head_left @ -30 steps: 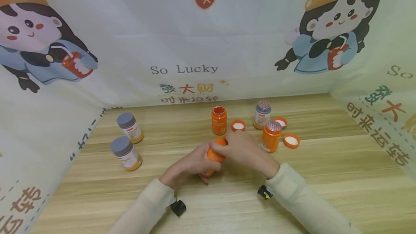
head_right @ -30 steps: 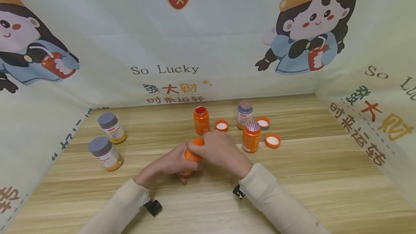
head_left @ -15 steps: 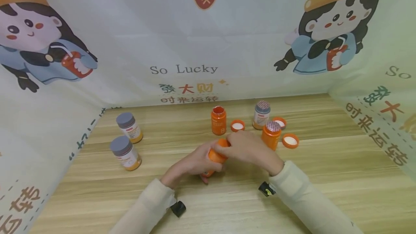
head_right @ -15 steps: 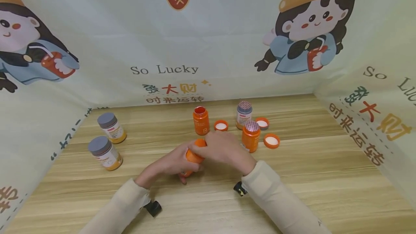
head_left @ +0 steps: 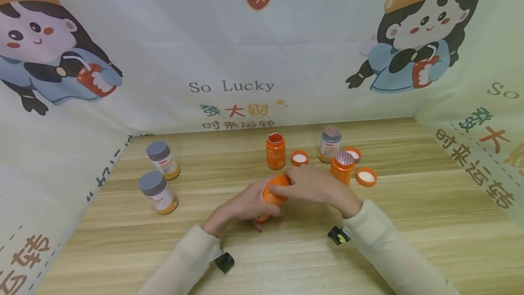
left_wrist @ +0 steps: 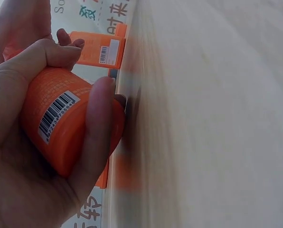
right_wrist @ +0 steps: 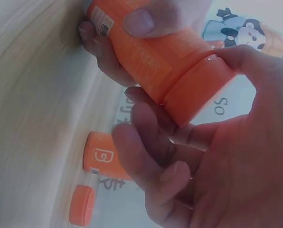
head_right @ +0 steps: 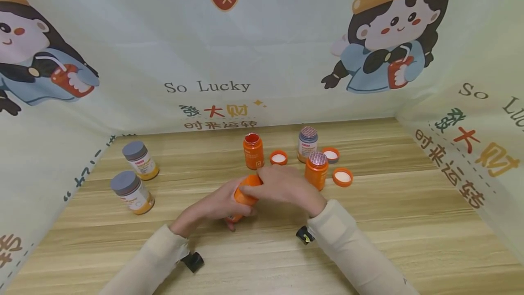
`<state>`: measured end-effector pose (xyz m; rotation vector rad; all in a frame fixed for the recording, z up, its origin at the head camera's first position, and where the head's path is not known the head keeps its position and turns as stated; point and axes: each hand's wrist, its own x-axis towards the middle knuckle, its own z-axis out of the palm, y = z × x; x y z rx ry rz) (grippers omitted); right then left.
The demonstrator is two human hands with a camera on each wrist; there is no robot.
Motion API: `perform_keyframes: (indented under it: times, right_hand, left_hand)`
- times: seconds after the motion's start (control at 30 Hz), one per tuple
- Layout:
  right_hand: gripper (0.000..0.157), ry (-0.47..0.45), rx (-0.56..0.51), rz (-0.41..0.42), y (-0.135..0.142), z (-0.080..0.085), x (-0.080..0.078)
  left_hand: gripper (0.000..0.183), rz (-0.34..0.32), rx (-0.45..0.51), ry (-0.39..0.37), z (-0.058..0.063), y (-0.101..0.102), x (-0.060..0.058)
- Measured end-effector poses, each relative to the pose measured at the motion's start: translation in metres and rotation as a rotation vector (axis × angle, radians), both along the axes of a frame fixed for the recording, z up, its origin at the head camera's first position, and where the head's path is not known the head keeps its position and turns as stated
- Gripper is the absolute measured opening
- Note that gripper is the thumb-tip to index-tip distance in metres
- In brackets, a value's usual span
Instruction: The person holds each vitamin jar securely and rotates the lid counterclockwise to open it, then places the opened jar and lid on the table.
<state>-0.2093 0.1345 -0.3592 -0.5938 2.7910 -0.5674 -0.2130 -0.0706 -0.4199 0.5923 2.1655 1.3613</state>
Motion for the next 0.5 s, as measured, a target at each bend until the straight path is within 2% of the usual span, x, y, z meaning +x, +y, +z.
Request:
perform_keyframes:
  times: [0.5]
  right_hand:
    - [0.046,-0.023,-0.019,0.054,0.0047,-0.0006,-0.0049]
  left_hand:
    - [0.06,0.003,0.003,0.014,0.0008,-0.0011,-0.0006]
